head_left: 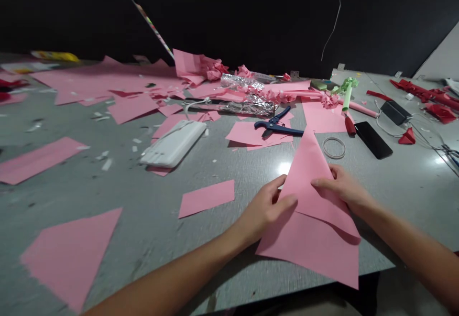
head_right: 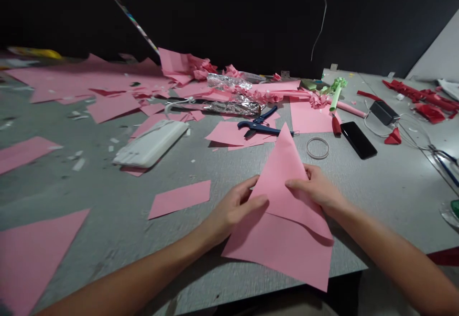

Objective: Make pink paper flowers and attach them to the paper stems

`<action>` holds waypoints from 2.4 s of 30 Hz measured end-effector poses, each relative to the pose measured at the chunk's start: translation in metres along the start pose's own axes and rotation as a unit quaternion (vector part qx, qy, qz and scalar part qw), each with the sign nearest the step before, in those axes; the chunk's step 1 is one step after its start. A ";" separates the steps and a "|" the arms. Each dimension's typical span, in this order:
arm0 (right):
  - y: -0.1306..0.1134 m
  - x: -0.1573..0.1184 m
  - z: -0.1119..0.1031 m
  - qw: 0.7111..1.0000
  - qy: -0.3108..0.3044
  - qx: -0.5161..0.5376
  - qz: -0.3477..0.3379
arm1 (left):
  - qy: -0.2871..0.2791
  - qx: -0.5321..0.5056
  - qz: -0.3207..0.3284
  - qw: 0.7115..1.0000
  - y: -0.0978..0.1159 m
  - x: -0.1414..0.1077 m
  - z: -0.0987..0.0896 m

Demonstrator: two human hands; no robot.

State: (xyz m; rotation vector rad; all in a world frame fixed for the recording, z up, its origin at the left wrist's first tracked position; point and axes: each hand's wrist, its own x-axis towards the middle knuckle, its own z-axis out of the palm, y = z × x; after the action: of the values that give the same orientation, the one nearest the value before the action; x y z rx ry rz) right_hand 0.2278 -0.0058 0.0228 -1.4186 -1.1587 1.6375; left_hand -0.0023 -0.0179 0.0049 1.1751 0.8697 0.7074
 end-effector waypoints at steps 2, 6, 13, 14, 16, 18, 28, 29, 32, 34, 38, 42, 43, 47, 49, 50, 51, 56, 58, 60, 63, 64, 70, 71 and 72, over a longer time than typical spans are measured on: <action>0.000 0.000 -0.001 1.000 0.006 0.002 -0.007 | -0.011 0.011 -0.009 1.000 0.000 0.000 0.002; -0.001 -0.001 -0.001 1.000 0.016 0.001 -0.019 | -0.020 -0.014 -0.030 0.999 -0.001 -0.001 0.004; -0.004 -0.004 0.000 0.999 0.018 0.003 -0.036 | -0.011 -0.007 -0.023 1.000 -0.002 0.000 0.005; -0.004 -0.005 0.000 0.999 0.018 0.001 -0.036 | -0.007 -0.002 -0.020 1.000 -0.003 0.001 0.005; -0.004 -0.005 -0.001 0.999 0.017 -0.010 -0.037 | -0.004 0.004 -0.015 1.000 -0.004 0.002 0.005; -0.004 -0.005 -0.001 0.999 0.010 -0.015 -0.038 | -0.003 0.015 -0.008 1.000 -0.005 0.003 0.004; -0.004 0.005 -0.011 0.990 0.041 0.121 -0.059 | -0.089 0.247 -0.010 0.965 0.002 -0.011 0.014; -0.004 0.006 -0.013 0.989 0.045 0.131 -0.057 | -0.095 0.264 -0.012 0.960 0.002 -0.013 0.016; -0.004 0.008 -0.017 0.986 0.039 0.154 -0.053 | -0.097 0.295 -0.003 0.950 0.001 -0.018 0.016; -0.005 0.008 -0.020 0.985 0.044 0.151 -0.066 | -0.097 0.304 0.001 0.948 0.000 -0.019 0.015; -0.007 0.008 -0.025 0.985 0.079 0.130 -0.082 | -0.093 0.295 0.005 0.951 0.000 -0.021 0.013; -0.007 0.008 -0.027 0.986 0.084 0.124 -0.068 | -0.096 0.282 -0.010 0.955 0.006 -0.023 0.013; -0.007 0.009 -0.027 0.987 0.086 0.121 -0.066 | -0.096 0.278 -0.010 0.956 0.009 -0.023 0.013; -0.006 0.011 -0.026 0.987 0.094 0.117 -0.062 | -0.092 0.277 -0.016 0.956 0.014 -0.025 0.011; -0.005 0.012 -0.024 0.986 0.102 0.117 -0.056 | -0.084 0.295 -0.027 0.951 0.014 -0.027 0.010; -0.005 0.012 -0.023 0.986 0.106 0.117 -0.053 | -0.081 0.302 -0.032 0.949 0.013 -0.028 0.010; -0.005 0.013 -0.022 0.986 0.108 0.116 -0.052 | -0.080 0.305 -0.036 0.948 0.013 -0.029 0.009; -0.005 0.016 -0.018 0.986 0.104 0.123 -0.049 | -0.101 0.266 -0.040 0.958 0.014 -0.029 0.005; -0.003 0.017 -0.017 0.987 0.087 0.132 -0.041 | -0.103 0.241 -0.031 0.965 0.014 -0.027 0.003; 0.000 0.016 -0.015 0.988 0.050 0.140 -0.037 | -0.091 0.224 -0.025 0.970 0.014 -0.024 0.000; 0.003 0.011 -0.011 0.992 -0.003 0.119 -0.042 | -0.054 0.210 -0.016 0.976 0.012 -0.021 -0.004; 0.004 0.009 -0.010 0.994 -0.011 0.100 -0.045 | -0.044 0.205 -0.010 0.978 0.011 -0.020 -0.005; 0.001 0.008 -0.011 0.998 -0.008 0.047 -0.042 | -0.031 0.188 0.007 0.982 0.010 -0.018 -0.008; 0.001 0.009 -0.012 0.998 -0.004 0.050 -0.039 | -0.032 0.187 0.006 0.982 0.010 -0.018 -0.008; 0.000 0.010 -0.013 0.998 -0.003 0.053 -0.035 | -0.033 0.188 0.004 0.982 0.010 -0.018 -0.009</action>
State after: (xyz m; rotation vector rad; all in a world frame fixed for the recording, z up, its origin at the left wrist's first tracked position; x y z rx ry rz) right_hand 0.2389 0.0057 0.0191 -1.2927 -1.0970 1.6313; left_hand -0.0192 -0.0264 0.0171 1.5297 0.9690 0.5192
